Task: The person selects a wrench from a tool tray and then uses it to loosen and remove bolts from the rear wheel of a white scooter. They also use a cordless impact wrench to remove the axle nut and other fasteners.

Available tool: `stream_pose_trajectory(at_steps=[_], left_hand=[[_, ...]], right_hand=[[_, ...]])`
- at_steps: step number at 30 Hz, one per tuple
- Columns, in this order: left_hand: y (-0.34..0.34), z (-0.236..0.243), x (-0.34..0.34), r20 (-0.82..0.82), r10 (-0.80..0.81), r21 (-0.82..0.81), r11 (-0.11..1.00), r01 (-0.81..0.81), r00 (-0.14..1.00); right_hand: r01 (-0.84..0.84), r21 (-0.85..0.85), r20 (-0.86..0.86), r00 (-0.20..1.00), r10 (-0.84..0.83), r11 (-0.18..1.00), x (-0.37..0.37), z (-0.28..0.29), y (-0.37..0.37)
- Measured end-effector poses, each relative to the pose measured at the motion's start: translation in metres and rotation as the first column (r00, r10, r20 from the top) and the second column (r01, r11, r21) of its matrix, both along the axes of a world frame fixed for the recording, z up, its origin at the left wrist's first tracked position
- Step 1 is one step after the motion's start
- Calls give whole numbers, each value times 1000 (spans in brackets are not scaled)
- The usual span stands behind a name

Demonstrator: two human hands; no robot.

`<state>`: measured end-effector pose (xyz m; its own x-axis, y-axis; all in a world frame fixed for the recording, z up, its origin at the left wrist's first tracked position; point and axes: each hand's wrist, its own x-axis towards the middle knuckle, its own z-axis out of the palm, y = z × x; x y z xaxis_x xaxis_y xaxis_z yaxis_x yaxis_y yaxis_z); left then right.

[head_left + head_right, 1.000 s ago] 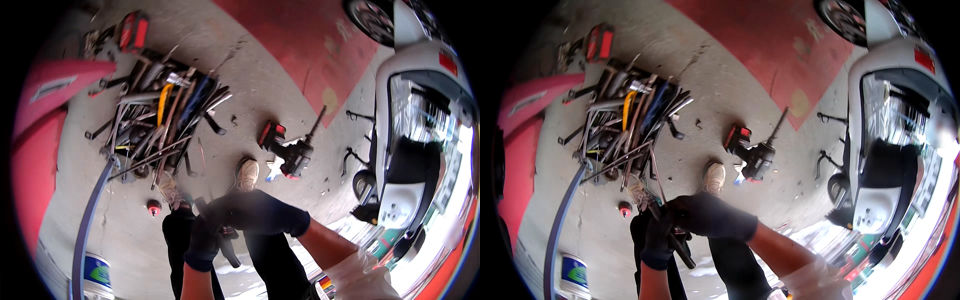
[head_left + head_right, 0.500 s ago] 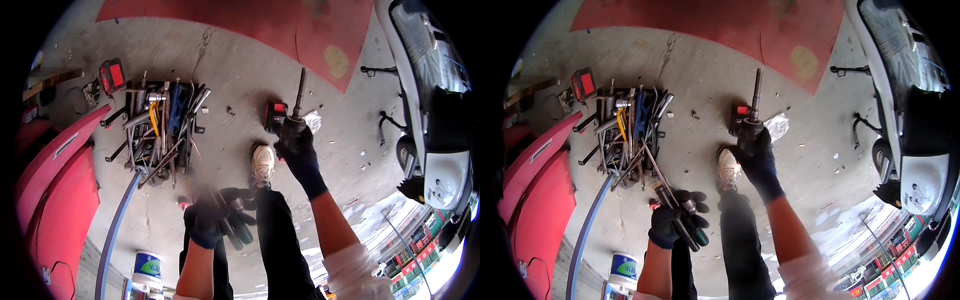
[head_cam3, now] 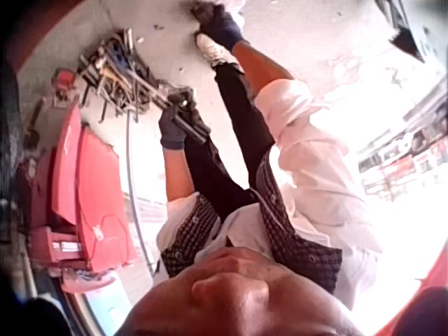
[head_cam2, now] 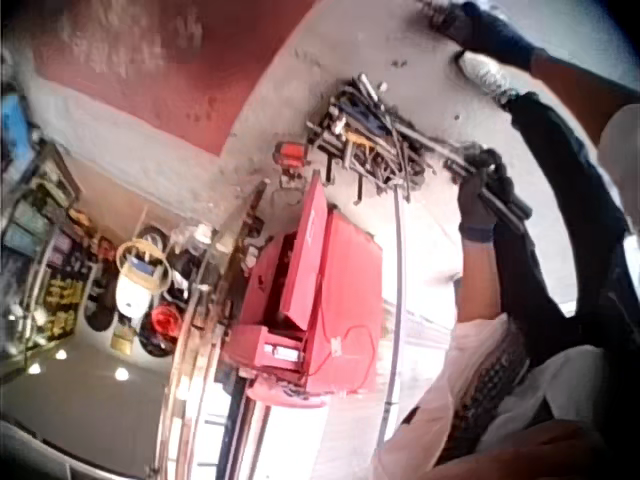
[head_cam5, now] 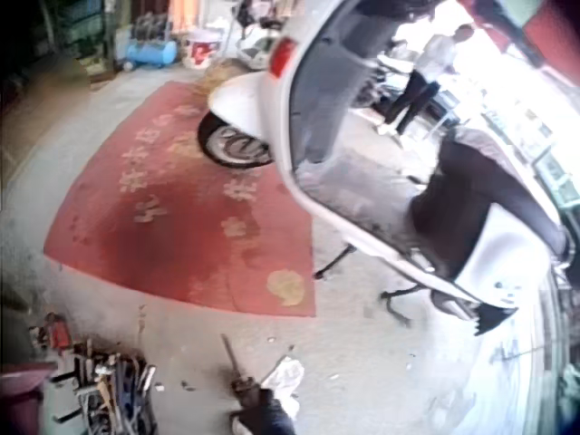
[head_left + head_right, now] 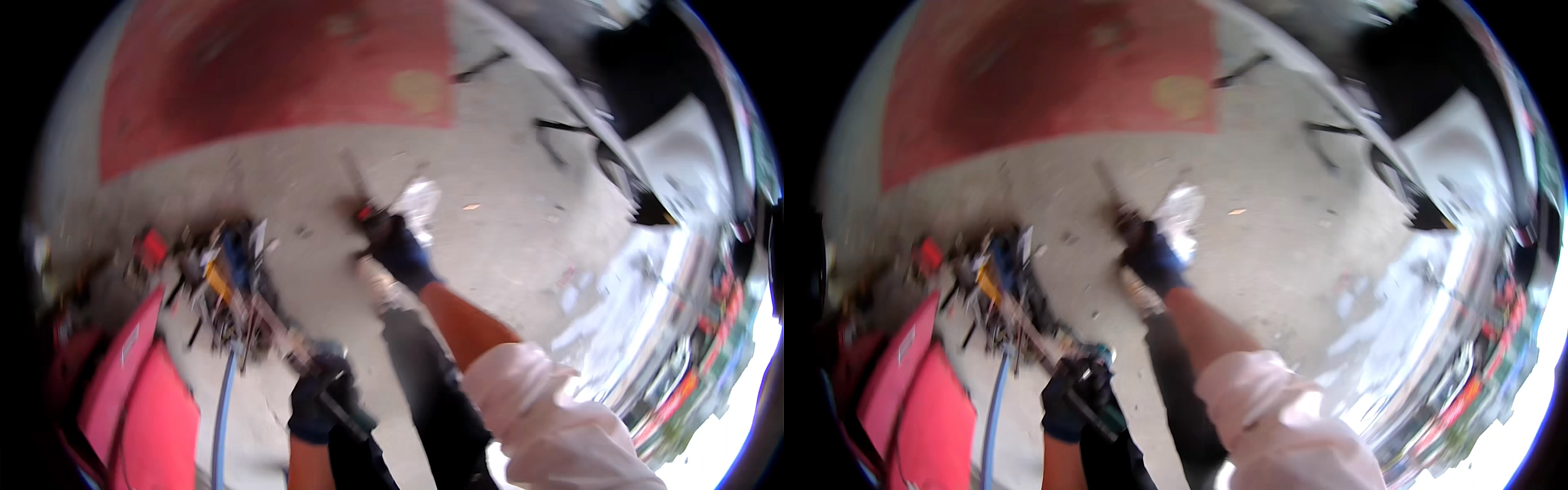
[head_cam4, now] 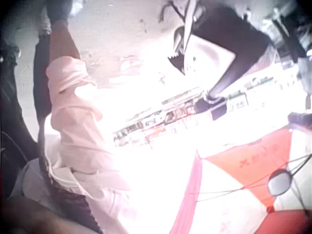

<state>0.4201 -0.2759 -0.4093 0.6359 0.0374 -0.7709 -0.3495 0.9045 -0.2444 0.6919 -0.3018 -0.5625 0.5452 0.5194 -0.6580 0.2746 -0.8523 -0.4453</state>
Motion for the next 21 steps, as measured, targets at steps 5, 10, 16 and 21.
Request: stream_pose_trajectory(at_steps=[5,10,16,21], left_hand=[[17,12,-49,-369,-621,152,694,704,692],[35,56,-14,-808,-581,247,-184,951,97],[82,52,-26,-905,-35,-194,-854,484,-424],[20,64,89,-887,53,-279,-854,440,-458]], right_hand=[[-396,81,483,818,311,915,10,72,-146],[214,-387,221,966,-135,897,-62,161,-440],[152,-723,-133,926,-352,674,-108,284,-617],[282,-770,-155,788,-597,572,-79,332,-657]])
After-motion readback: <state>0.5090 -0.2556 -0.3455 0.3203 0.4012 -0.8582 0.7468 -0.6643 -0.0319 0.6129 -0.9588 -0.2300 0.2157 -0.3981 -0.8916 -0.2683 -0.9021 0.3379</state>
